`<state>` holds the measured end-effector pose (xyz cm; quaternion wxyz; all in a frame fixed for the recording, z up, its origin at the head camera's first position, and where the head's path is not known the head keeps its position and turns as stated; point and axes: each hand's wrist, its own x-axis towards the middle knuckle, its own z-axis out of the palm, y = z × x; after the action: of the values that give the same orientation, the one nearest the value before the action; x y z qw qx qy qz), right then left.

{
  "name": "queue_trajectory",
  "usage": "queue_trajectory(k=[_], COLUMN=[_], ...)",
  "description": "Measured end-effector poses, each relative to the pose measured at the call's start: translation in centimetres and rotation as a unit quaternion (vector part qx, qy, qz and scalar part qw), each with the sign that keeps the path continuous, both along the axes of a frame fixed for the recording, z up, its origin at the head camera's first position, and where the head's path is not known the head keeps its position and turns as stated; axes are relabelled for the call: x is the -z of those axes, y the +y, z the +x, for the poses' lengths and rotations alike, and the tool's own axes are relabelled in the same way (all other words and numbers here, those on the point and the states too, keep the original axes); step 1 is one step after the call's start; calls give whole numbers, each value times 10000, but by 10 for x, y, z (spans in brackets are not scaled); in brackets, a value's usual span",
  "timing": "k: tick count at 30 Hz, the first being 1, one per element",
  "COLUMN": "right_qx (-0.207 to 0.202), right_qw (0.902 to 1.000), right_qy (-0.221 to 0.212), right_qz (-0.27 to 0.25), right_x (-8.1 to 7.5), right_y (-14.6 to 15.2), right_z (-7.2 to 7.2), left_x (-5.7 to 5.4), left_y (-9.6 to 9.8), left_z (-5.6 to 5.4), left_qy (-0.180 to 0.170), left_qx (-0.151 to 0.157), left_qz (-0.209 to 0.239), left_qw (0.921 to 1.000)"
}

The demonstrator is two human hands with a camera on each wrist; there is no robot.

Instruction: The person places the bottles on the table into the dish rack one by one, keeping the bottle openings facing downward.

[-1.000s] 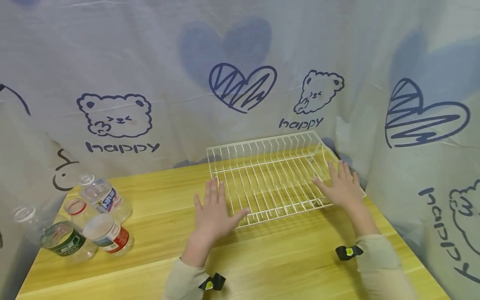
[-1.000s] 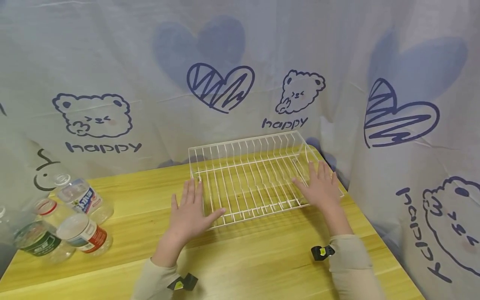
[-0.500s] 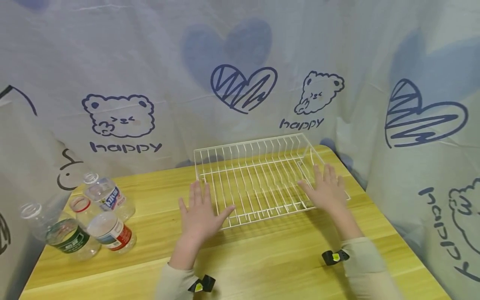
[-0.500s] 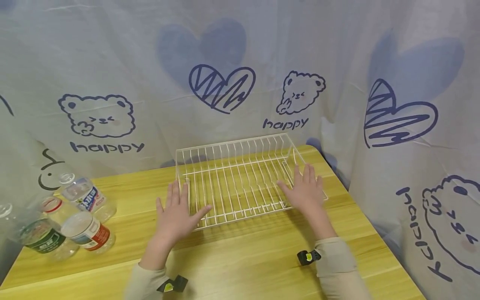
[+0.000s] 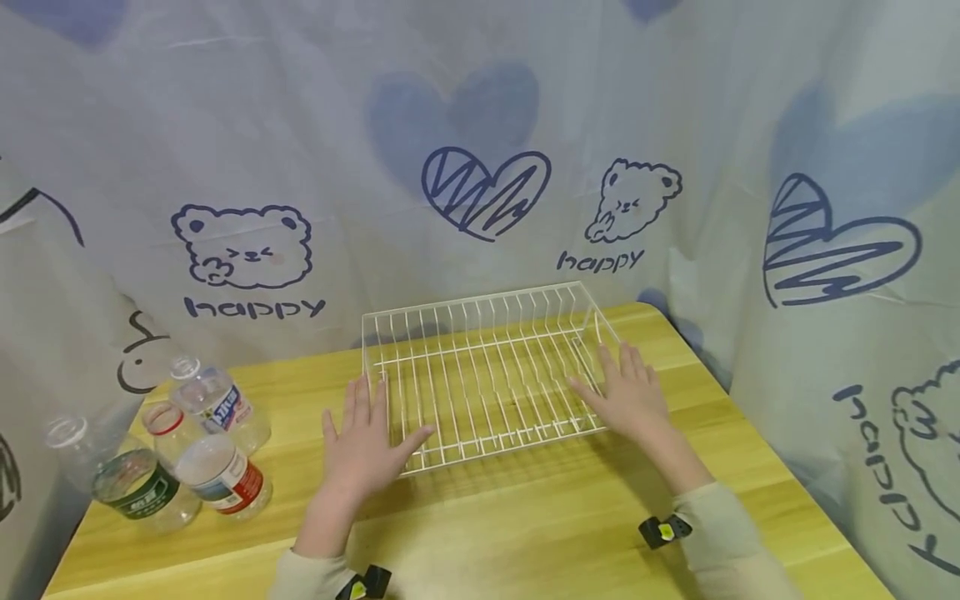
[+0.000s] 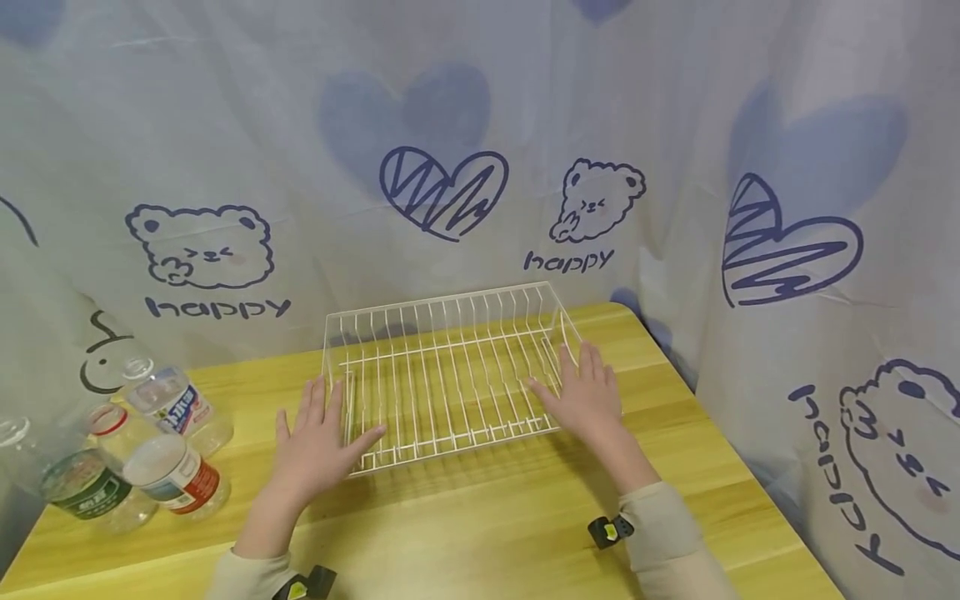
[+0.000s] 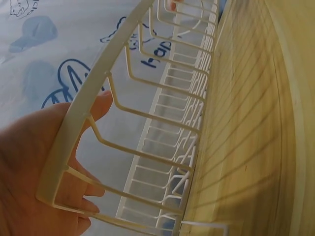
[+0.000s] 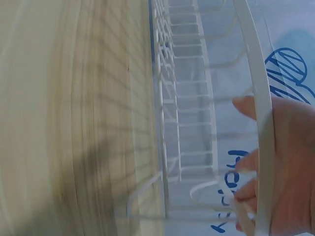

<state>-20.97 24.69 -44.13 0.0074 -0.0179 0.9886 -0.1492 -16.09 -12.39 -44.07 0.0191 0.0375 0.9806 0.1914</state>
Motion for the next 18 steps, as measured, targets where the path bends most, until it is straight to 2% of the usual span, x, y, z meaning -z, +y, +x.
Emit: queue_trajectory(k=[5, 9, 18], right_qx=[-534, -780, -856], right_qw=[9984, 9964, 9958], right_qy=[181, 315, 312], right_qz=[86, 115, 17], right_x=[0, 5, 7], right_y=[2, 5, -5], right_z=[0, -1, 0], left_x=[-2, -3, -4], left_y=[-18, -28, -41], left_z=[2, 2, 2], left_qy=[-17, -10, 133], left_qx=[-25, 11, -16], left_qz=[-137, -260, -76], left_qw=[9999, 9997, 9999])
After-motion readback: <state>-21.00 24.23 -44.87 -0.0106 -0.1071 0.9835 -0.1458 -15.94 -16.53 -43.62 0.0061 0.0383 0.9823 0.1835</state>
